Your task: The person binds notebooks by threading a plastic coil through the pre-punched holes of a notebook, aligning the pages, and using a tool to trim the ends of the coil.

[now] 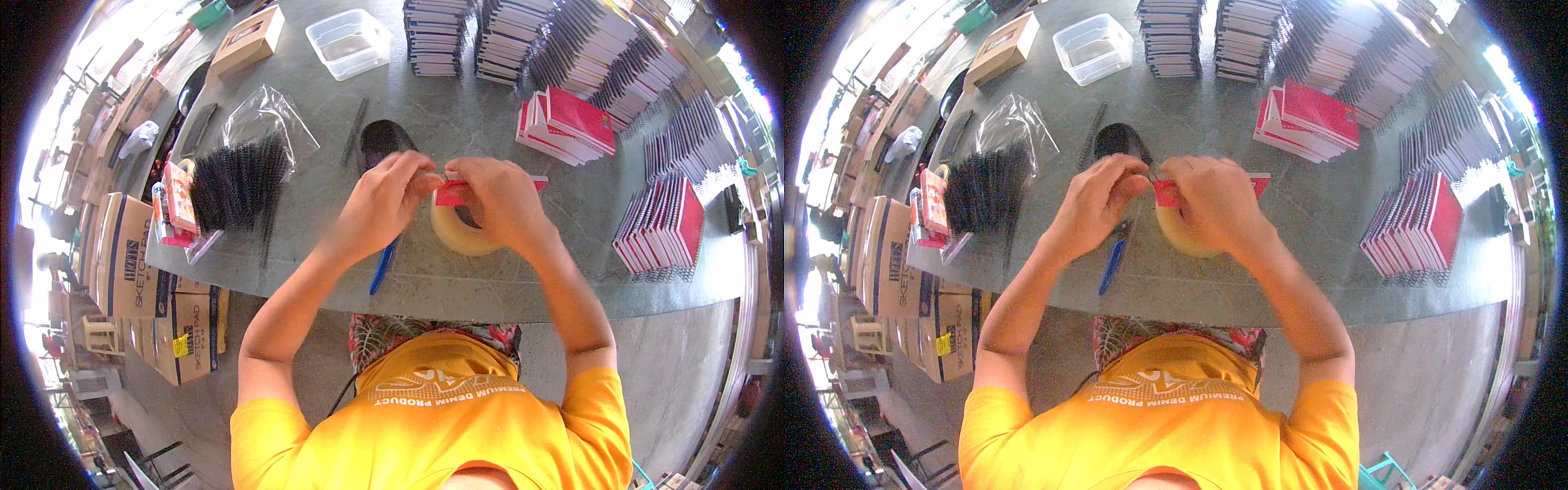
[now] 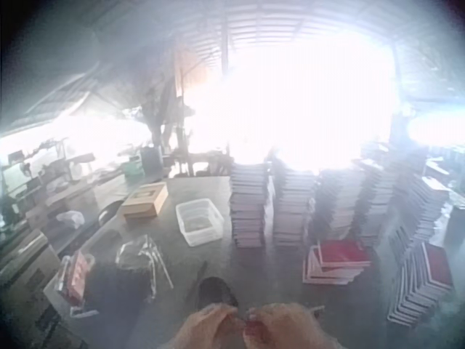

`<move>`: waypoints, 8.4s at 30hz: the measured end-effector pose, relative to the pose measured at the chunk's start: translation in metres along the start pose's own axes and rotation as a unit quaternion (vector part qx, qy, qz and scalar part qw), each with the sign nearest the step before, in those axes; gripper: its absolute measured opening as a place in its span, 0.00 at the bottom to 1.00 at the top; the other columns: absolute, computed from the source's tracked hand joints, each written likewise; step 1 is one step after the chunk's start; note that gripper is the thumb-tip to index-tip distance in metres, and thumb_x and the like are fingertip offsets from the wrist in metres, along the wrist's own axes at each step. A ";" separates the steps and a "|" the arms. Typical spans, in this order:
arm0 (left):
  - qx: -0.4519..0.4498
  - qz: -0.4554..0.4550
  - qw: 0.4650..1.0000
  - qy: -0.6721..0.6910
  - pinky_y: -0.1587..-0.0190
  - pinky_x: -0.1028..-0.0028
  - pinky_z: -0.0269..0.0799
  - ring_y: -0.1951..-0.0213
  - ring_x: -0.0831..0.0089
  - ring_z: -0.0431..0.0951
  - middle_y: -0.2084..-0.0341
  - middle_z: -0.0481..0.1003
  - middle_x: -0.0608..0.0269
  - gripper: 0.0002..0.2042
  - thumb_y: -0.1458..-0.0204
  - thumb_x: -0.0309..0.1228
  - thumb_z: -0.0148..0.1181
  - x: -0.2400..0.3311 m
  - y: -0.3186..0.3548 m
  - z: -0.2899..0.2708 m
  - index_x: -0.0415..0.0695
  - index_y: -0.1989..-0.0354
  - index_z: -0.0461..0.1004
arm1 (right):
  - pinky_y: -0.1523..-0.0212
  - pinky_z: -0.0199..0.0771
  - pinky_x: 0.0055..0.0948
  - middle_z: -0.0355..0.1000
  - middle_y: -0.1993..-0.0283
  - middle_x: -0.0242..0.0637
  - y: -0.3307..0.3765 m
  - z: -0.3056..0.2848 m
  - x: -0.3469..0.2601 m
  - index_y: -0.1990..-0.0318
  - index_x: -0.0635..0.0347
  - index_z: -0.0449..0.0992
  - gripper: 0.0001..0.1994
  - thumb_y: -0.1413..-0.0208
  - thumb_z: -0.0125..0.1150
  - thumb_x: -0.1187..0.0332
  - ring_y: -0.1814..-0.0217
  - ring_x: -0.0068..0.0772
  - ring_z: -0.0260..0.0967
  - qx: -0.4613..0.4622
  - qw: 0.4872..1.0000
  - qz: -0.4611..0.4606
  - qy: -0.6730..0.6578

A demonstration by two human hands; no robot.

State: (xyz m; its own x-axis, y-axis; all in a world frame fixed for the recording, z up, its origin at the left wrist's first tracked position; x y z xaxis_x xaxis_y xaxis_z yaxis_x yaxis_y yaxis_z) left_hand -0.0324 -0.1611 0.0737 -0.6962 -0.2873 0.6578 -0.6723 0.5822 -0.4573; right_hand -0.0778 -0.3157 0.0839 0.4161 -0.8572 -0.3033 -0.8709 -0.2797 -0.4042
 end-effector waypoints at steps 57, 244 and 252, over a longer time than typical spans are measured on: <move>-0.174 -0.086 0.906 -0.376 0.62 0.59 0.68 0.65 0.51 0.74 0.71 0.71 0.51 0.15 0.61 0.29 0.58 0.031 0.005 -0.019 0.38 0.63 0.67 | 0.66 0.72 0.32 0.75 0.68 0.39 0.004 0.013 0.002 0.67 0.59 0.76 0.10 0.59 0.66 0.68 0.68 0.39 0.73 0.123 0.987 0.057 -0.081; -0.080 0.158 0.967 -0.182 0.56 0.64 0.61 0.60 0.63 0.70 0.67 0.70 0.63 0.14 0.58 0.26 0.58 0.033 -0.028 0.039 0.46 0.60 0.68 | 0.64 0.66 0.34 0.71 0.71 0.34 0.040 -0.010 0.028 0.63 0.57 0.76 0.13 0.61 0.65 0.74 0.67 0.38 0.66 0.183 0.977 0.100 -0.048; -0.190 0.087 0.971 -0.119 0.57 0.63 0.65 0.62 0.61 0.71 0.73 0.72 0.59 0.11 0.57 0.24 0.56 0.011 -0.033 0.042 0.45 0.63 0.70 | 0.64 0.64 0.34 0.71 0.71 0.36 0.043 -0.013 0.029 0.64 0.59 0.77 0.09 0.56 0.62 0.74 0.66 0.40 0.64 0.176 0.981 0.072 -0.041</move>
State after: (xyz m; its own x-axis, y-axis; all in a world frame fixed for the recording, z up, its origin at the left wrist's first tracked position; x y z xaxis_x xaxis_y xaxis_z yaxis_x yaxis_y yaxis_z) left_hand -0.0283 -0.2160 0.0711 -0.8597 -0.3014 0.4123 -0.4299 0.8629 -0.2657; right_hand -0.1062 -0.3581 0.0690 0.3283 -0.8350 -0.4415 -0.7833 0.0206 -0.6213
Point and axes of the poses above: each hand's wrist, its own y-axis away from the middle knuckle, its own z-axis out of the palm, x = y × z, the point moved 4 cm from there along -y, towards the middle knuckle
